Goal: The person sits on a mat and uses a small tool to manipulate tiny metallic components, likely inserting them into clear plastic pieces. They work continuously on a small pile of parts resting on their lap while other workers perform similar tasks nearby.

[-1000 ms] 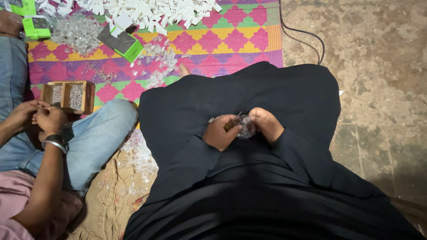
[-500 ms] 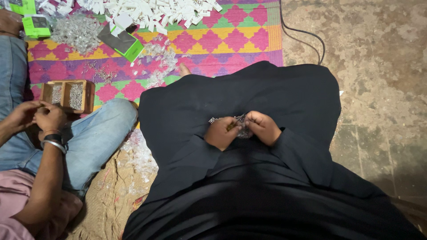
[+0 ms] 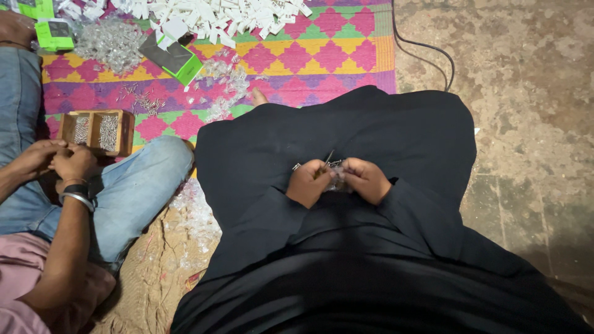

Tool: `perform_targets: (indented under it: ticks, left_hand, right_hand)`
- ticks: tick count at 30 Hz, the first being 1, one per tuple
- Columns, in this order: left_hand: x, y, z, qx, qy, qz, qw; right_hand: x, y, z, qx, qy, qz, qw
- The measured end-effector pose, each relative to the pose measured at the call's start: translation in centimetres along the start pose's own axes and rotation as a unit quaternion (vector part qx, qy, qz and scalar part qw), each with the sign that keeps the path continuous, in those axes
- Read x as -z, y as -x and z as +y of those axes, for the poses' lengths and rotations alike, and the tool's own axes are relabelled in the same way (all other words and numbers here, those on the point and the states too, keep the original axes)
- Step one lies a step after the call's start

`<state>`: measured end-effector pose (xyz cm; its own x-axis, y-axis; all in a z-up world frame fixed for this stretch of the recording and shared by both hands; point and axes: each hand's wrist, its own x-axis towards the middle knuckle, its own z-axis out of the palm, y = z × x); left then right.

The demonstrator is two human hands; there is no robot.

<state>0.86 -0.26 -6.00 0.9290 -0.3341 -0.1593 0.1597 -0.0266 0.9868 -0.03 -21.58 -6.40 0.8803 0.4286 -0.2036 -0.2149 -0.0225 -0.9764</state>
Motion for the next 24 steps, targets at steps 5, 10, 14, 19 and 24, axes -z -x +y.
perform_targets:
  ticks: [5,10,14,19,24]
  left_hand:
    - [-0.1,0.2,-0.2,0.008,0.002,-0.007,1.000]
    - [-0.3,0.2,1.6,-0.014,-0.121,0.013,0.993]
    - [-1.1,1.5,3.8,-0.155,-0.197,0.087,0.964]
    - [-1.6,2.4,5.6,-0.234,-0.370,0.095,0.894]
    - [-1.9,2.6,5.8,-0.249,-0.389,0.110,0.880]
  right_hand:
    - [-0.4,0.5,-0.4,0.077,-0.033,-0.026,0.996]
    - [0.0,0.0,1.0,0.017,0.057,0.063,0.996]
    - [1.1,-0.6,3.6,0.023,0.074,0.063,0.995]
    - [2.2,-1.8,5.0,0.002,-0.027,0.038,0.999]
    - [2.6,-2.4,4.9,-0.007,-0.172,-0.010,0.985]
